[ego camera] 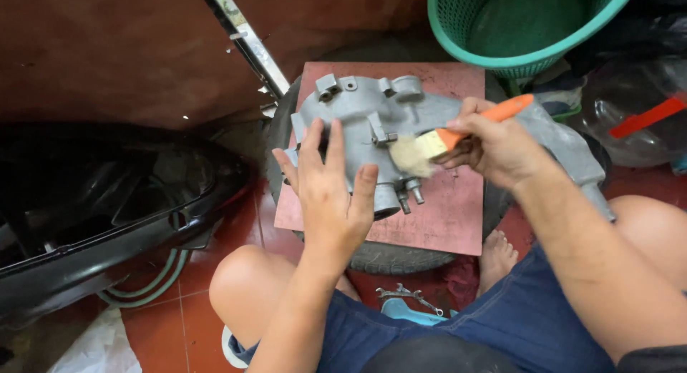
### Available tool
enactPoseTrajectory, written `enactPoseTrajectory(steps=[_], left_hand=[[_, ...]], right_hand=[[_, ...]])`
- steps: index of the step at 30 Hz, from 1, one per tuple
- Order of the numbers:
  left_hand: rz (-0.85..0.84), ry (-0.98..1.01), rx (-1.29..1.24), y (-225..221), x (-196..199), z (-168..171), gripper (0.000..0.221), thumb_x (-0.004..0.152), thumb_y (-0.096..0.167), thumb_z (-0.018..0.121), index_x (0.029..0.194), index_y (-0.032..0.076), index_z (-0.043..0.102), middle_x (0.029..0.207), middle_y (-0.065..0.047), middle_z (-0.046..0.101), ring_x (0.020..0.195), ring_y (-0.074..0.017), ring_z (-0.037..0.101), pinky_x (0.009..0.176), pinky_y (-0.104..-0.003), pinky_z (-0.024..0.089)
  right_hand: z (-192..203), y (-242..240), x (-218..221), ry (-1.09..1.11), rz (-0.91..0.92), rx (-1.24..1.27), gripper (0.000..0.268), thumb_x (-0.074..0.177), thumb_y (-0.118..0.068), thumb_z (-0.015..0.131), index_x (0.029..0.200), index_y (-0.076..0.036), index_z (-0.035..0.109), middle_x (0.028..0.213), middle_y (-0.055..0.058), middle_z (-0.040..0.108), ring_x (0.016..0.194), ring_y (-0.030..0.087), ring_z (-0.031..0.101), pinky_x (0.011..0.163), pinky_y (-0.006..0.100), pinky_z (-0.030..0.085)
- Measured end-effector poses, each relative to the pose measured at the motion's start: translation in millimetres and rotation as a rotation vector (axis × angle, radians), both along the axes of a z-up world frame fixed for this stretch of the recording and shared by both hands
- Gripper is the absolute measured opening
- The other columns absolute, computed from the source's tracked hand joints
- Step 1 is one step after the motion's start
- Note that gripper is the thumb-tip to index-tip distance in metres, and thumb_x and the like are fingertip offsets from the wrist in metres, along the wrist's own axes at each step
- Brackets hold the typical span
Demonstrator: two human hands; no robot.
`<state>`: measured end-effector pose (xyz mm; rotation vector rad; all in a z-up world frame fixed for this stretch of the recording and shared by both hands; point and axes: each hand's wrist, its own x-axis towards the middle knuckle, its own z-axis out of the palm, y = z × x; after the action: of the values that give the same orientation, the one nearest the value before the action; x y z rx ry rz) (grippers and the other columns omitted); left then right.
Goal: Cleaning a motorcycle engine casing using a brush and cleaning solution to remove grease and dirt.
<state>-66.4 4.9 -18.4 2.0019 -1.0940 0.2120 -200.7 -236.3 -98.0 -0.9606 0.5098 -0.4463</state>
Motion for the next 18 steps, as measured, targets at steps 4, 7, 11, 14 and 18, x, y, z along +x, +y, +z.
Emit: enactPoseTrajectory(steps=[4,7,11,14,18], left_hand=[[-0.058,0.066,-0.089,-0.1,4.6,-3.0,0.069,0.106,0.056,0.039,0.154,0.006,0.045,0.152,-0.022,0.041,0.151,-0.047,0.031,0.124,-0.065,0.002],[-0.078,0.069,-0.126,0.0,9.2,-7.4,0.063,0.108,0.053,0.037,0.151,0.008,0.05,0.153,-0.018,0.044,0.152,-0.0425,0.033,0.127,-0.059,0.005],[-0.077,0.037,-0.129,-1.6,10.1,5.8,0.044,0.106,0.027,0.045,0.141,0.002,0.056,0.149,-0.021,0.049,0.145,-0.0409,0.043,0.127,-0.058,0.012],[-0.078,0.049,-0.115,-0.2,6.6,11.3,0.035,0.101,0.011,0.052,0.133,-0.003,0.06,0.147,-0.023,0.051,0.142,-0.04,0.046,0.127,-0.06,0.014],[-0.024,0.057,-0.155,-2.8,4.8,8.6,0.029,0.097,0.003,0.057,0.124,0.0,0.065,0.145,-0.019,0.056,0.143,-0.0418,0.048,0.127,-0.063,0.014]], right_hand=[[33.2,20.7,2.1,-0.013,-0.04,-0.04,0.013,0.098,-0.008,0.065,0.093,-0.01,0.053,0.079,0.022,0.074,0.067,0.03,0.077,0.057,0.04,0.068],[43.2,35.4,-4.2,-0.027,-0.034,-0.09,0.013,0.098,-0.007,0.065,0.095,-0.008,0.053,0.084,0.026,0.074,0.072,0.032,0.078,0.062,0.044,0.069],[97.1,64.4,-15.9,0.074,0.052,-0.902,0.021,0.082,-0.004,0.08,0.093,0.0,0.063,0.096,0.017,0.076,0.082,0.022,0.077,0.068,0.03,0.062],[130.1,86.6,-19.3,0.011,0.109,-1.089,0.021,0.08,0.003,0.078,0.097,0.001,0.067,0.106,0.012,0.077,0.083,0.016,0.074,0.071,0.023,0.059],[164.0,75.2,-37.7,0.246,0.264,-1.241,0.014,0.072,-0.005,0.078,0.086,-0.005,0.079,0.064,-0.003,0.073,0.047,0.006,0.053,0.044,0.018,0.04]])
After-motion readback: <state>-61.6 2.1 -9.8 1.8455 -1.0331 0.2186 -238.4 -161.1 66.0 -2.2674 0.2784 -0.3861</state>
